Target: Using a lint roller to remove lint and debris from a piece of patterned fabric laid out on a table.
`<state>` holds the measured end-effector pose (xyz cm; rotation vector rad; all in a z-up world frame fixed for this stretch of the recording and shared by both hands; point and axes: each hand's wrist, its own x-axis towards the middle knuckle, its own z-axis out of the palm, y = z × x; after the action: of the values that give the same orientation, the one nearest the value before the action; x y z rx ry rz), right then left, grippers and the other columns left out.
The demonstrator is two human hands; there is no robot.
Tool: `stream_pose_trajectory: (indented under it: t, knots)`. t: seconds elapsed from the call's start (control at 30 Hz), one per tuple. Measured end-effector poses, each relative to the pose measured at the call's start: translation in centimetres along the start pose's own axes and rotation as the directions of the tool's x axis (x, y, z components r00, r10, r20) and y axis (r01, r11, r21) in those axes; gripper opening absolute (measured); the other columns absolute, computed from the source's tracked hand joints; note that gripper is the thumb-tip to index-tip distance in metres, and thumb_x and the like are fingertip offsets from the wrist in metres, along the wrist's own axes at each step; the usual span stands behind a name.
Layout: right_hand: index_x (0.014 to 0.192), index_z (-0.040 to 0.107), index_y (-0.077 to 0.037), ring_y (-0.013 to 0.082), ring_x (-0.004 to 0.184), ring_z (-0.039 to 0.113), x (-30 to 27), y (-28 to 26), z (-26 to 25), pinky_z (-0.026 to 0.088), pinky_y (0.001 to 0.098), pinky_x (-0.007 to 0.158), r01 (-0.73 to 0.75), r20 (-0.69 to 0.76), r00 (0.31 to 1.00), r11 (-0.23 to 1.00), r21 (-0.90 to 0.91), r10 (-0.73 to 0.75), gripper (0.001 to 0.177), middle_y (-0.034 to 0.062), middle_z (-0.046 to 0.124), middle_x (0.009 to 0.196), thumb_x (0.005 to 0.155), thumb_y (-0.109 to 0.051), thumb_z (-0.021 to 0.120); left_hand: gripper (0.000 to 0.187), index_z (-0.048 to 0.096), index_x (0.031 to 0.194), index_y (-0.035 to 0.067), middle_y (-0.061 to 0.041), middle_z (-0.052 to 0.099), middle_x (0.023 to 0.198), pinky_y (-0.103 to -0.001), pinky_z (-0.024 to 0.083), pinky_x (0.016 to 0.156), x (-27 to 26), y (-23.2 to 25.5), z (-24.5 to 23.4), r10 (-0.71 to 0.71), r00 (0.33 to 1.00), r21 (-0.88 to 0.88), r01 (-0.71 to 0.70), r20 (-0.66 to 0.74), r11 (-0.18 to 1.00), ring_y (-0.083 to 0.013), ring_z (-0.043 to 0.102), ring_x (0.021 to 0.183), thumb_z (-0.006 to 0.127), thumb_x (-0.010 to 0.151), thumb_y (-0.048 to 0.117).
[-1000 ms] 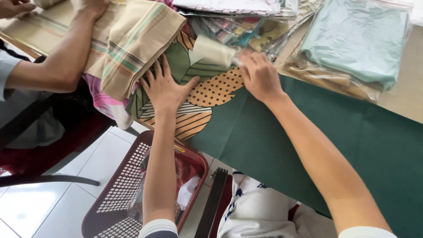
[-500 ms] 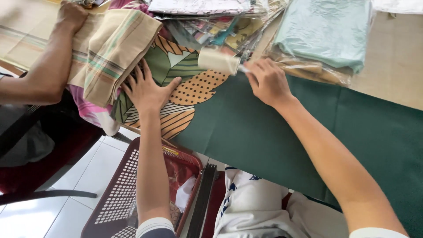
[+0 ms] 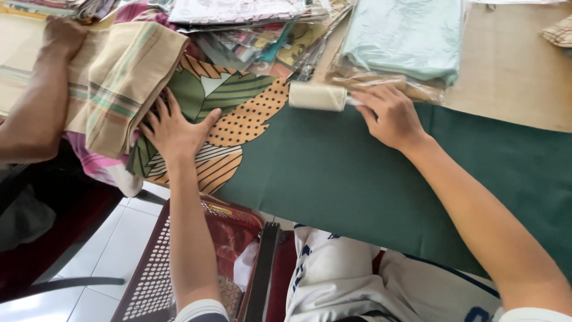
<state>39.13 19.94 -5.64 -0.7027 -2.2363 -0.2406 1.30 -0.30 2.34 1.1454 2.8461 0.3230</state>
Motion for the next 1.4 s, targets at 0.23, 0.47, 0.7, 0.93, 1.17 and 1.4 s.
stream_pose_trajectory:
  t: [0.23,0.47,0.7,0.93,1.17,1.4]
  knots:
    - [0.116,0.080,-0.016,0.0289,0.096,0.069,-2.9,2.8,-2.5,0.057,0.0396,0.087,0.037,0.012,0.999,0.999,0.033,-0.037,0.018,0.0046,0.069,0.099,0.098,-0.016,0.077,0.127,0.014,0.169,0.019,-0.013,0.018,0.173,-0.062,0.010,0.123,0.2,-0.2,0.9,-0.013,0.999,0.020,0.014,-0.030,1.000,-0.0414,0.017,0.156,0.041,0.074,0.099]
    - [0.114,0.080,-0.009,0.0352,0.100,0.070,-4.5,4.4,-5.7,0.057,0.0439,0.090,0.000,-0.024,1.000,0.999,0.040,0.001,0.020,0.0112,0.070,0.101,0.094,-0.011,0.082,0.125,0.015,0.169,0.020,-0.012,0.019,0.173,-0.063,0.009,0.122,1.2,-0.6,1.8,0.003,0.999,0.048,-0.001,-0.050,0.999,-0.0421,0.018,0.155,0.036,0.076,0.100]
    - [0.128,0.077,-0.001,0.0333,0.099,0.068,-7.7,6.5,-10.2,0.057,0.0434,0.084,-0.003,0.070,0.998,0.999,0.035,0.001,0.029,0.0167,0.074,0.111,0.100,0.001,0.073,0.128,0.013,0.166,0.015,-0.013,0.014,0.172,-0.063,0.004,0.121,1.3,-0.3,1.5,-0.015,0.999,0.033,0.017,-0.049,0.999,-0.0411,0.010,0.156,0.042,0.071,0.096]
    - [0.123,0.078,0.002,0.0310,0.098,0.068,-10.9,8.6,-14.4,0.056,0.0415,0.090,0.017,0.111,0.994,0.998,0.063,-0.024,0.024,0.0162,0.074,0.110,0.099,0.001,0.075,0.128,0.015,0.166,0.014,-0.016,0.017,0.171,-0.064,0.007,0.119,1.1,-0.2,1.3,-0.015,0.999,0.031,0.017,-0.052,0.999,-0.0437,0.014,0.154,0.043,0.071,0.095]
    - [0.122,0.080,0.006,0.0343,0.101,0.071,-14.3,10.8,-17.4,0.056,0.0435,0.090,-0.115,0.050,0.992,0.989,-0.096,0.120,0.021,0.0193,0.078,0.115,0.103,0.001,0.073,0.130,0.018,0.166,0.012,-0.019,0.020,0.170,-0.065,0.004,0.118,1.9,-1.0,2.5,0.016,0.994,0.008,-0.015,-0.106,1.000,-0.0459,0.014,0.153,0.045,0.069,0.095]
    - [0.125,0.081,0.003,0.0332,0.099,0.070,-18.1,12.5,-20.9,0.057,0.0439,0.087,-0.192,0.085,0.974,0.964,-0.182,0.210,0.028,0.0208,0.076,0.112,0.098,0.000,0.080,0.135,0.026,0.166,0.007,-0.027,0.030,0.166,-0.071,0.010,0.109,2.5,-1.9,3.4,0.081,0.980,0.070,-0.069,-0.180,0.995,-0.0541,0.023,0.146,0.039,0.071,0.101]
